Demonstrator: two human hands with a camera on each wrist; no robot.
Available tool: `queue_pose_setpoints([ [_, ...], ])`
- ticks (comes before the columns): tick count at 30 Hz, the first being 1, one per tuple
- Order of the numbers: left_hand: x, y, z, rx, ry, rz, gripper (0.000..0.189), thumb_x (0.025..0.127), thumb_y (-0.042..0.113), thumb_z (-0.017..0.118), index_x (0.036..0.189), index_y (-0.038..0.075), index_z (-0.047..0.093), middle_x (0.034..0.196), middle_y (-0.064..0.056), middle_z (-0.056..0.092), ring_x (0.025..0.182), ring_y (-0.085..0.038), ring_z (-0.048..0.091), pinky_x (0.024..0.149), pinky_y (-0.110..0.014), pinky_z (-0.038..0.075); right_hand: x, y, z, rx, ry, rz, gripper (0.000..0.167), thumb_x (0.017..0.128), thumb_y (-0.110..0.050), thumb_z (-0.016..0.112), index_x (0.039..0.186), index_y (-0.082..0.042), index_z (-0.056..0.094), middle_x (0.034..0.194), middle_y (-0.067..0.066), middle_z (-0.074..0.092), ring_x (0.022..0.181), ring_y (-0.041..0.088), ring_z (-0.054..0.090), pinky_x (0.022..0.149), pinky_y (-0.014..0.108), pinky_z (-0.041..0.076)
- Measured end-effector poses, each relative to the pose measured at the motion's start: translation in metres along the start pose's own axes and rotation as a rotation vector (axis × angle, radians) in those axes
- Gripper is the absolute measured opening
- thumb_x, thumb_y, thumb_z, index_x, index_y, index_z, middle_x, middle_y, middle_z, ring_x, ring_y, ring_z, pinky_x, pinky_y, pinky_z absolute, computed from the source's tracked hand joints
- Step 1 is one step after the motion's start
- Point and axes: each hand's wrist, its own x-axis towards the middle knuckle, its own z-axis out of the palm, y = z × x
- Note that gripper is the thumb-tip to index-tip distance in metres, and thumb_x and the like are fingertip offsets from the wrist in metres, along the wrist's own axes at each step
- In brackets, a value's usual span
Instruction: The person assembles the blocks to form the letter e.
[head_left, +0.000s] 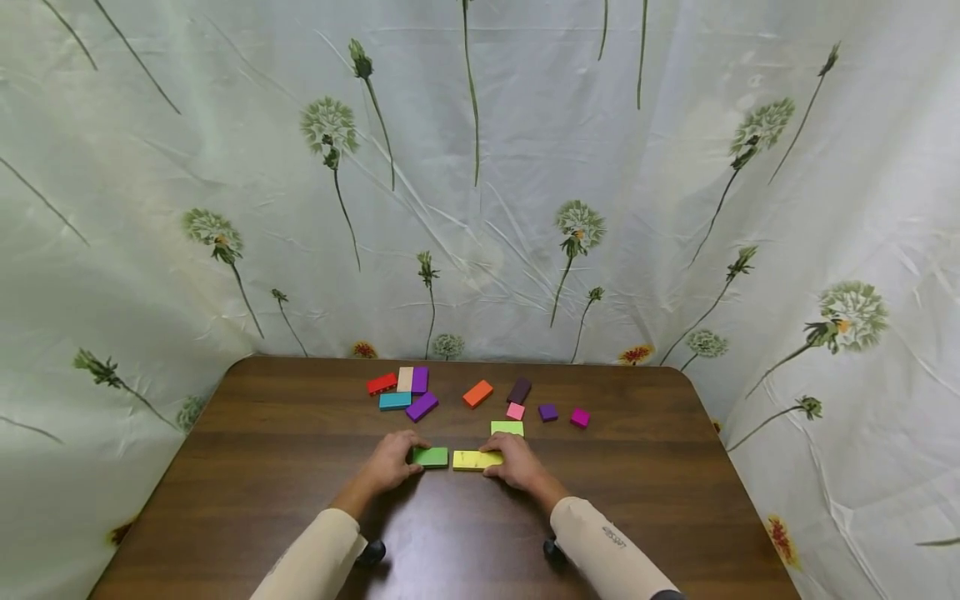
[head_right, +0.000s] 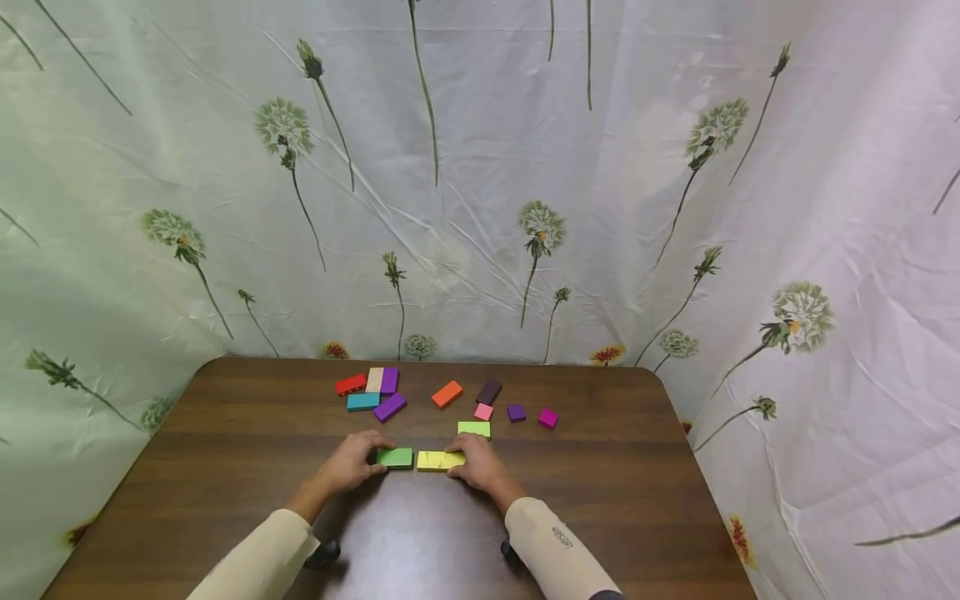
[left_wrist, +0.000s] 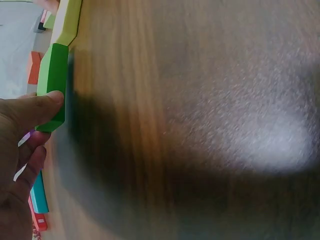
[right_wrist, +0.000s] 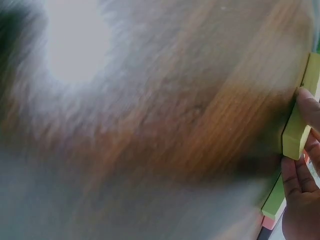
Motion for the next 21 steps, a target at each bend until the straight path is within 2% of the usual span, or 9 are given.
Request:
queue_pose_setpoints([
  [5,0.0,0.0,0.006,-0.011,0.005,0.007,0.028,0.073,0.003,0.078,0.099,0.0,0.07,0.096,-0.011,0.066,0.093,-0.031,0.062,0.086,-0.049,0.046,0.0,0.0,-0.001,0.01,-0.005,-0.005,0.029,0.074,-0.01,0.081,0.101,-0.001,0.072,0.093,0.006,0.067,0.089,0.021,0.06,0.082,0.035,0.047],
  [13,0.001,0.0,0.012,-0.021,0.016,0.013,0.027,0.073,0.002,0.078,0.099,0.0,0.07,0.095,-0.01,0.066,0.09,-0.03,0.062,0.082,-0.045,0.048,0.0,-0.002,-0.002,0.039,-0.028,0.035,0.03,0.077,-0.012,0.08,0.104,-0.002,0.072,0.096,0.006,0.068,0.092,0.021,0.06,0.085,0.037,0.047],
  [21,0.002,0.002,0.014,-0.037,0.016,-0.01,0.028,0.073,0.002,0.078,0.099,0.0,0.07,0.097,-0.011,0.066,0.093,-0.033,0.062,0.084,-0.048,0.048,0.0,0.0,-0.002,0.042,-0.027,0.023,0.03,0.077,-0.011,0.08,0.104,-0.002,0.072,0.096,0.005,0.068,0.092,0.02,0.06,0.084,0.035,0.048],
])
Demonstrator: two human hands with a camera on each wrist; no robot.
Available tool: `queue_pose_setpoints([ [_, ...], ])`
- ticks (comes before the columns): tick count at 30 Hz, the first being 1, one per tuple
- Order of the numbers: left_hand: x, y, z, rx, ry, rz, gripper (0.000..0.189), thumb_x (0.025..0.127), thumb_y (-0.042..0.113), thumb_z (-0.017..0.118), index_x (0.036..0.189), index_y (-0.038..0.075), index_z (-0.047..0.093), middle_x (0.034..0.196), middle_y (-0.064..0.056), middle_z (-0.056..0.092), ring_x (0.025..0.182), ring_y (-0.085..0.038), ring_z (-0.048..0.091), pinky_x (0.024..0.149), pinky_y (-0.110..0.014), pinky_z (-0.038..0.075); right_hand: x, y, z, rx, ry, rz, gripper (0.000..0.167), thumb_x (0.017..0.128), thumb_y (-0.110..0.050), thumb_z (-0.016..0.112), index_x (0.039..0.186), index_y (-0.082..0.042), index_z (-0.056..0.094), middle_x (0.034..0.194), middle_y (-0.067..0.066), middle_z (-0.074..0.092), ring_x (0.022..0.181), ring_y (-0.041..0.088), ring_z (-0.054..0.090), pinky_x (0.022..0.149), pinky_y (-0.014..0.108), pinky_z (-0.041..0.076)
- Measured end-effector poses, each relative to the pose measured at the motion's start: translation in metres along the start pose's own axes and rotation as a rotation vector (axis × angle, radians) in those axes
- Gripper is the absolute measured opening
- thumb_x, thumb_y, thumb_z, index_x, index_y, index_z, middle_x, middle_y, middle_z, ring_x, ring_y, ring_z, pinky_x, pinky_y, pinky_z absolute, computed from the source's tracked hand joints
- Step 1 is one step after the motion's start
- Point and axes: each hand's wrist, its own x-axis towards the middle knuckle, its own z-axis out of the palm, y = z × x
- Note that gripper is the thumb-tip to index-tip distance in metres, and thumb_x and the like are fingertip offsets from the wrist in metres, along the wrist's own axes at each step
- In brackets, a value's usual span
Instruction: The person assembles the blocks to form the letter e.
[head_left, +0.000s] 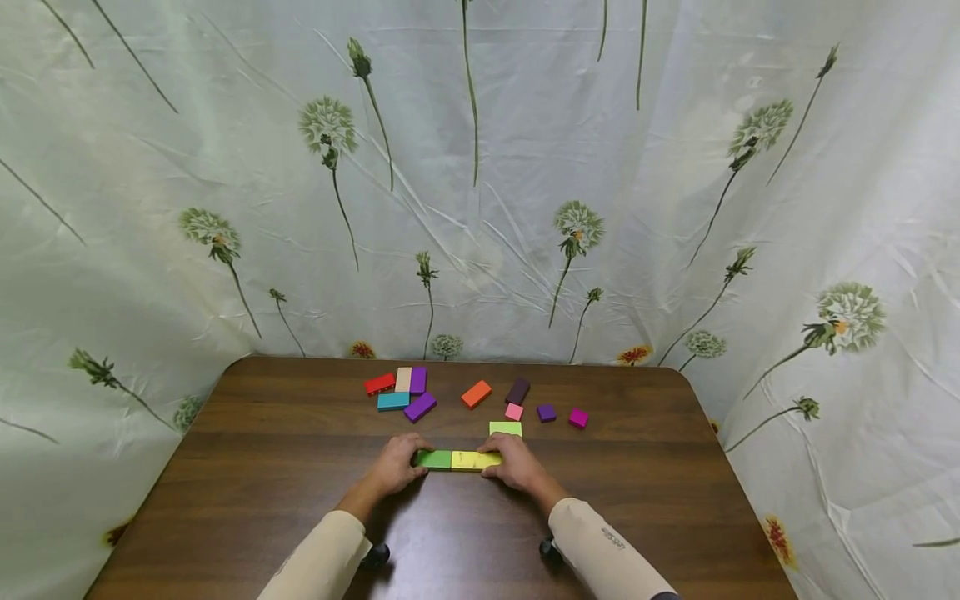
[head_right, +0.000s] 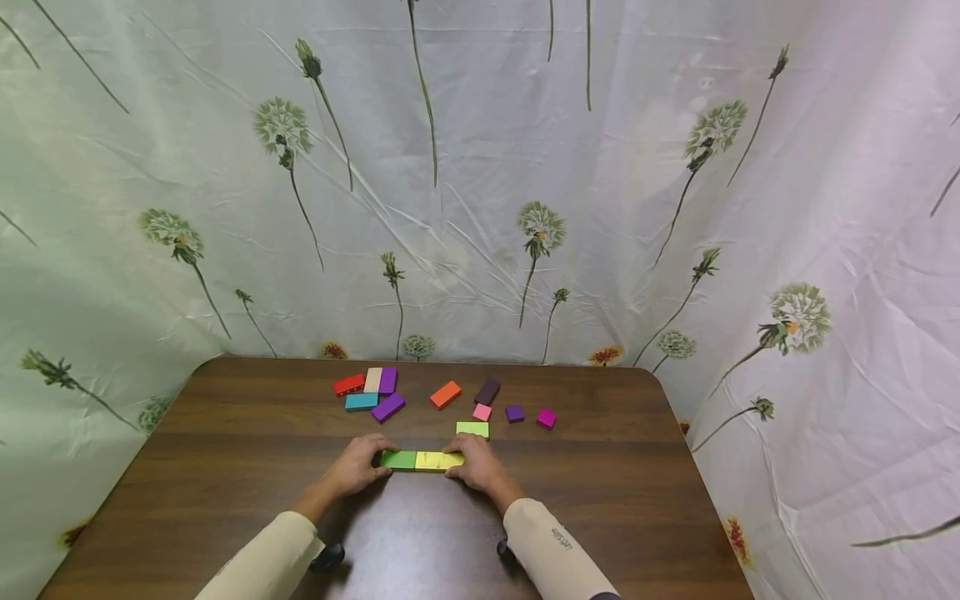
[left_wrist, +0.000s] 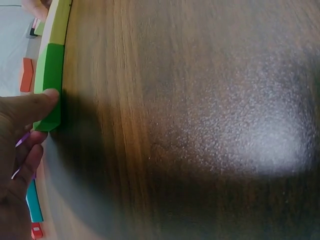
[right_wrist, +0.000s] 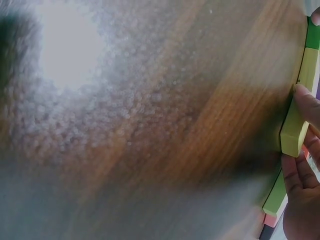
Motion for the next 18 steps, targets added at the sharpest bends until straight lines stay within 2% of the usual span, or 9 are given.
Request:
queue_pose_setpoints([
  [6,-0.0004,0.0012,0.0018,-0.011,0.013,-0.028,0.028,0.073,0.005,0.08,0.099,0.0,0.07,0.096,-0.01,0.066,0.092,-0.032,0.062,0.084,-0.048,0.047,0.0005,0.0001,0.0,0.011,-0.008,0.007,0.029,0.077,-0.011,0.08,0.104,-0.002,0.073,0.096,0.005,0.068,0.092,0.02,0.06,0.085,0.036,0.047],
  [13,-0.0013,0.0009,0.002,0.003,0.026,-0.001,0.028,0.073,0.007,0.08,0.099,0.001,0.071,0.094,-0.01,0.066,0.09,-0.031,0.062,0.083,-0.046,0.047,0.0009,-0.0013,-0.0009,0.009,-0.011,0.011,0.029,0.077,-0.011,0.079,0.104,-0.002,0.072,0.098,0.006,0.068,0.095,0.022,0.06,0.086,0.037,0.047],
  [18,-0.0016,0.0009,0.0015,0.008,0.019,-0.004,0.028,0.074,0.008,0.08,0.1,0.001,0.071,0.097,-0.011,0.067,0.092,-0.032,0.061,0.085,-0.047,0.047,0.0009,-0.0006,-0.0006,-0.001,-0.002,-0.004,0.03,0.077,-0.011,0.08,0.104,-0.001,0.072,0.097,0.006,0.068,0.093,0.021,0.06,0.085,0.035,0.048],
])
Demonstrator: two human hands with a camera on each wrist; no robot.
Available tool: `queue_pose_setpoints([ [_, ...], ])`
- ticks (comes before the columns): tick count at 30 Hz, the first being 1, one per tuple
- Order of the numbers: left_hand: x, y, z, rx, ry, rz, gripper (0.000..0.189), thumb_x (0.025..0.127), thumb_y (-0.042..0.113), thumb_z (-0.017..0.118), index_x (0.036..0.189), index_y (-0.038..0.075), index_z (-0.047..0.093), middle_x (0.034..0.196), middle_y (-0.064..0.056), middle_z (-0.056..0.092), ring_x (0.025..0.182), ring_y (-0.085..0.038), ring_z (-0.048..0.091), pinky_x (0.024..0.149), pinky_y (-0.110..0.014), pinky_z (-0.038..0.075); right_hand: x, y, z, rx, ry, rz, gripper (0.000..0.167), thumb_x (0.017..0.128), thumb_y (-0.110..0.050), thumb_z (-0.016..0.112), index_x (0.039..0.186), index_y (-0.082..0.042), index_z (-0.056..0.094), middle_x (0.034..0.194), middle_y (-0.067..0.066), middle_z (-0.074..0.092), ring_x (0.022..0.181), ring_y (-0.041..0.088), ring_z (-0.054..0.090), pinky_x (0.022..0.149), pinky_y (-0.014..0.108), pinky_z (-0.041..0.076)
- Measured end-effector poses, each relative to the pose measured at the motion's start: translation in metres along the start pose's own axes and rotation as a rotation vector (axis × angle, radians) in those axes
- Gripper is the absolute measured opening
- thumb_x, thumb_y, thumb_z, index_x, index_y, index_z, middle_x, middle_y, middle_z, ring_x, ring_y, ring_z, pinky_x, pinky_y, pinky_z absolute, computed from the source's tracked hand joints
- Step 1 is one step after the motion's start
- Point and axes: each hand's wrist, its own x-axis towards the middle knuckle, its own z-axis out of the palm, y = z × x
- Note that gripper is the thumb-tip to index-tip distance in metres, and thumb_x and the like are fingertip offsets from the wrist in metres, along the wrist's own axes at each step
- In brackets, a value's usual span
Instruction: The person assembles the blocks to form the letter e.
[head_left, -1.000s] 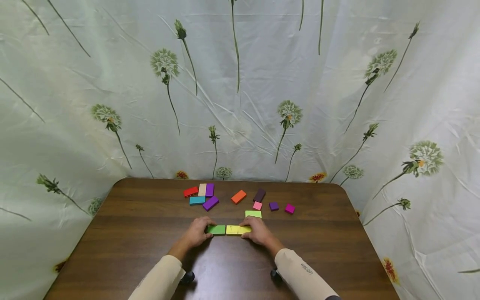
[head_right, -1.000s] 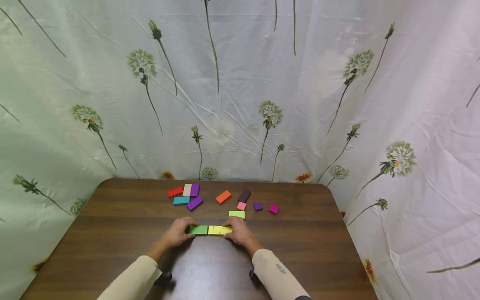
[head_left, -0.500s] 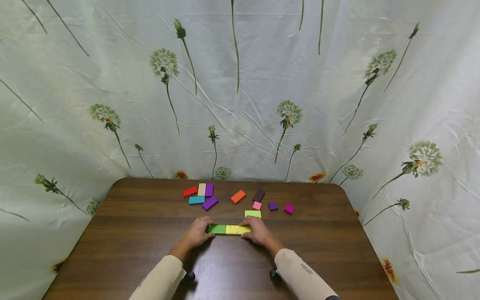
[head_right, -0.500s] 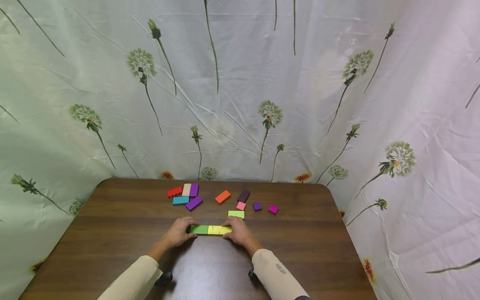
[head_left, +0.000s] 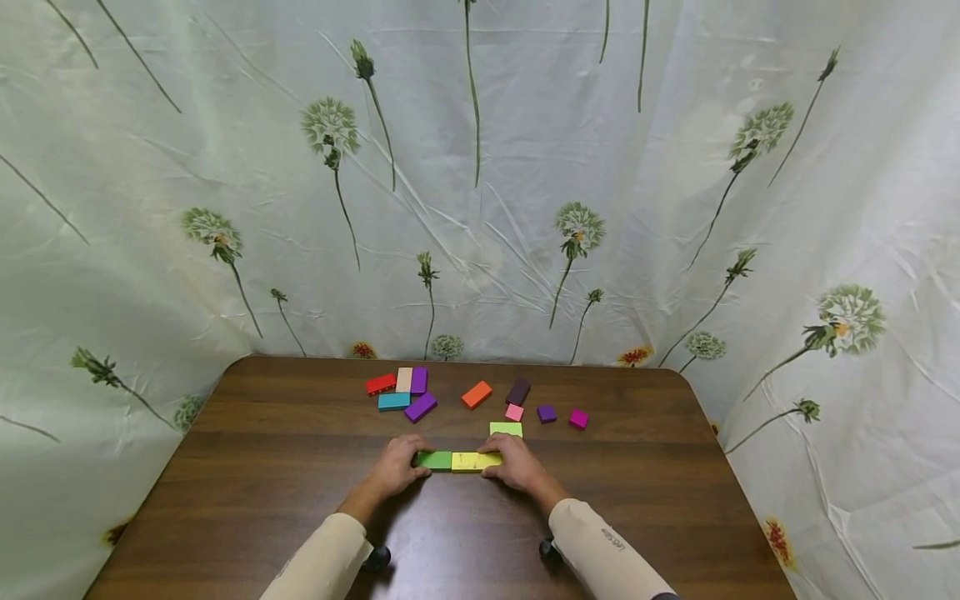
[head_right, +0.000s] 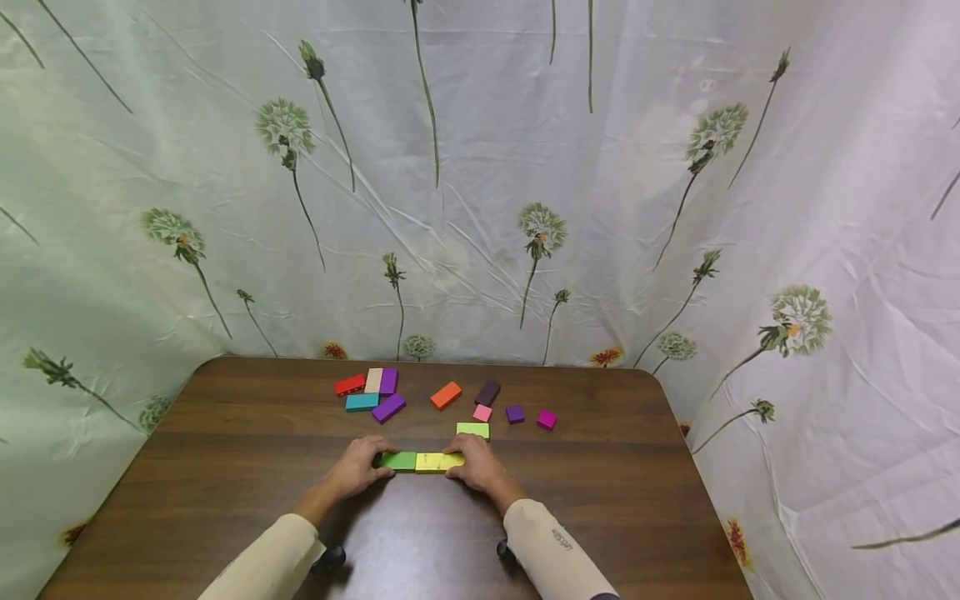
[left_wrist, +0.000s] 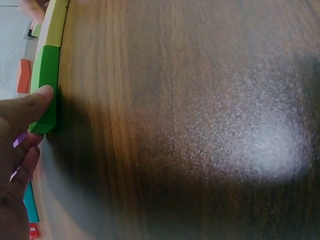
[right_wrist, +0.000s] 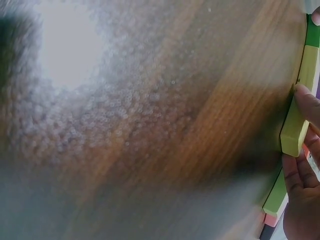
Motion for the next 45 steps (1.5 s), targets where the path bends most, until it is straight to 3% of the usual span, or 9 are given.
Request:
queue_pose_setpoints([
  [22,-0.0011,0.0008,-0.0003,0.003,0.002,0.008,0.028,0.075,0.008,0.079,0.1,0.0,0.071,0.099,-0.013,0.067,0.094,-0.033,0.062,0.086,-0.048,0.046,-0.0006,0.0011,0.0027,0.006,0.025,-0.007,0.03,0.076,-0.01,0.08,0.103,-0.001,0.073,0.096,0.006,0.069,0.091,0.02,0.06,0.083,0.034,0.048],
  [29,-0.0011,0.0007,0.001,-0.016,-0.011,-0.026,0.028,0.075,0.008,0.079,0.101,0.0,0.071,0.101,-0.014,0.067,0.097,-0.033,0.061,0.088,-0.05,0.044,-0.001,0.0007,0.0031,-0.003,0.014,0.012,0.03,0.077,-0.012,0.08,0.104,-0.001,0.072,0.098,0.006,0.067,0.093,0.02,0.059,0.086,0.036,0.047],
  [36,-0.0011,0.001,0.0006,-0.007,-0.006,-0.019,0.028,0.075,0.008,0.079,0.101,0.001,0.071,0.101,-0.014,0.067,0.097,-0.034,0.061,0.088,-0.05,0.044,-0.0026,0.0011,0.0042,-0.008,0.034,-0.01,0.03,0.076,-0.01,0.08,0.103,-0.001,0.073,0.096,0.006,0.067,0.091,0.021,0.059,0.084,0.036,0.047],
  [45,-0.001,0.0012,-0.0001,-0.001,-0.007,-0.017,0.028,0.075,0.008,0.079,0.101,0.001,0.072,0.1,-0.013,0.067,0.095,-0.033,0.061,0.087,-0.049,0.044,-0.0032,-0.001,0.0033,0.001,-0.005,0.039,0.03,0.079,-0.013,0.079,0.106,-0.002,0.072,0.098,0.006,0.066,0.093,0.02,0.058,0.085,0.037,0.047],
])
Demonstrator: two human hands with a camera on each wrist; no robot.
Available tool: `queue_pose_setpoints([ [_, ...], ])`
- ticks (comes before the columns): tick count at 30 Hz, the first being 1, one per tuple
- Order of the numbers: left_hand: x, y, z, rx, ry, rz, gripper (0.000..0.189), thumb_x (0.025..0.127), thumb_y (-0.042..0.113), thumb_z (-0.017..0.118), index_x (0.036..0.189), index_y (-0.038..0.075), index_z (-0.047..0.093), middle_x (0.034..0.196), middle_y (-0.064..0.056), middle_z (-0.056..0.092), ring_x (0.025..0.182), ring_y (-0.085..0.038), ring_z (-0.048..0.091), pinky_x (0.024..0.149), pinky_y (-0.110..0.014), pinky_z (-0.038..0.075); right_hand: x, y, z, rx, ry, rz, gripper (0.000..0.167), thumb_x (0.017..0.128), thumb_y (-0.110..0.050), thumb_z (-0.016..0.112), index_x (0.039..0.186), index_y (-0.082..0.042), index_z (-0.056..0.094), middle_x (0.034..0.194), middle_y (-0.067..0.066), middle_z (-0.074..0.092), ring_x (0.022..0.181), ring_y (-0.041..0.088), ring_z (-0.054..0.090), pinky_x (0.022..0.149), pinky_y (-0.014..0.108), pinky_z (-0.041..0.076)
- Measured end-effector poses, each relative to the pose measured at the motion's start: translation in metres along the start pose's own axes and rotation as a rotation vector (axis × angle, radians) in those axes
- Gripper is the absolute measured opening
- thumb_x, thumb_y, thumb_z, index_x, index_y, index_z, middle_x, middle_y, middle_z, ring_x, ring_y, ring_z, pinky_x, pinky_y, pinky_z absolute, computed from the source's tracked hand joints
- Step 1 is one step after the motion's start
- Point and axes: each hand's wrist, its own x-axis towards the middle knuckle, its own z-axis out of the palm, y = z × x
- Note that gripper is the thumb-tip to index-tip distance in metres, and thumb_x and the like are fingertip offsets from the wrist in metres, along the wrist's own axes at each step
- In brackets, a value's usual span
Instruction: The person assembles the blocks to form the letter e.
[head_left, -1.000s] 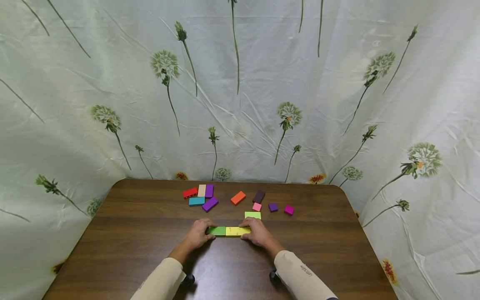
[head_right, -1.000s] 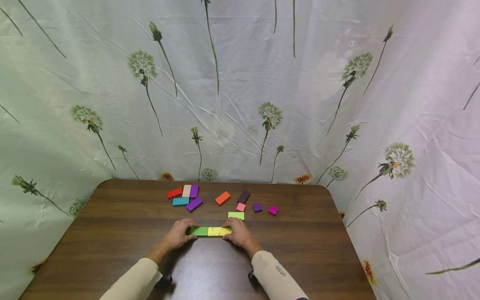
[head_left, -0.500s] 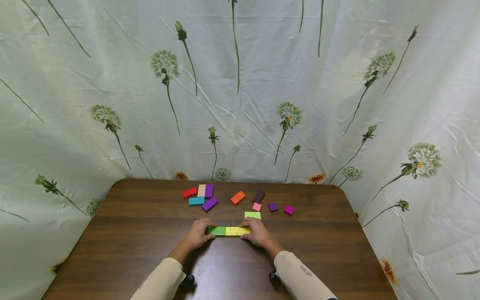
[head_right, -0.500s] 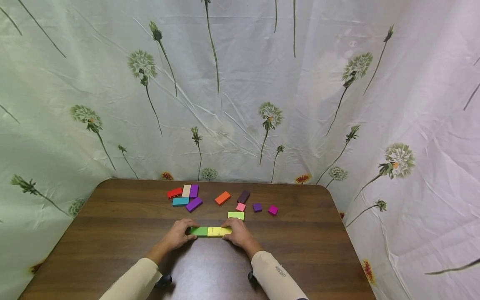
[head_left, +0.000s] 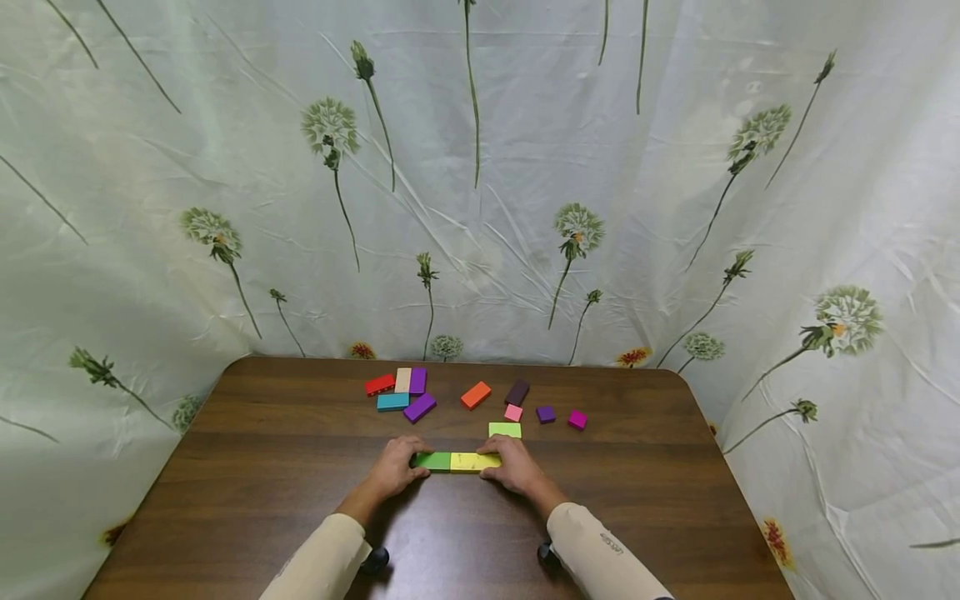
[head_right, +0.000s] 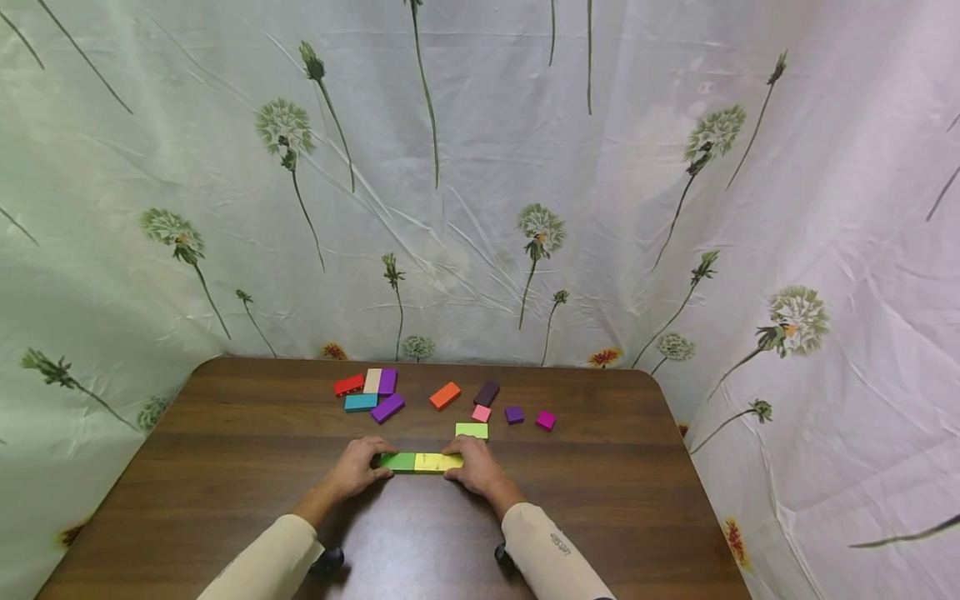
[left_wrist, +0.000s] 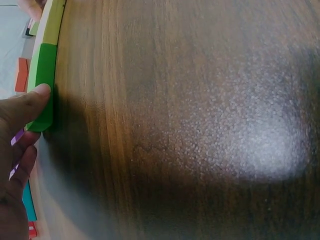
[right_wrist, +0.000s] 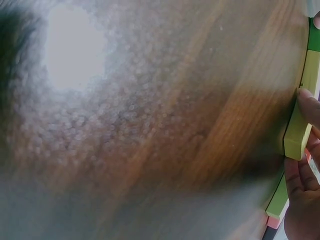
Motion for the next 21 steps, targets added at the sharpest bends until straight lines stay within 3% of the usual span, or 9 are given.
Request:
queue_pose_setpoints([
  [16,0.0007,-0.0012,-0.0001,0.0,0.005,0.0,0.028,0.074,0.008,0.08,0.1,0.001,0.072,0.099,-0.012,0.068,0.095,-0.033,0.061,0.087,-0.049,0.044,0.0013,-0.0023,-0.0022,0.012,-0.011,0.031,0.03,0.079,-0.013,0.078,0.107,-0.002,0.072,0.099,0.005,0.065,0.094,0.02,0.058,0.087,0.037,0.046],
  [21,-0.0009,-0.0021,0.0013,-0.02,-0.001,-0.016,0.028,0.075,0.008,0.079,0.101,0.001,0.072,0.1,-0.013,0.067,0.096,-0.034,0.06,0.088,-0.05,0.043,0.0,-0.0025,-0.0011,0.013,0.004,0.004,0.03,0.078,-0.012,0.08,0.105,-0.002,0.072,0.097,0.004,0.064,0.091,0.018,0.057,0.083,0.033,0.047],
])
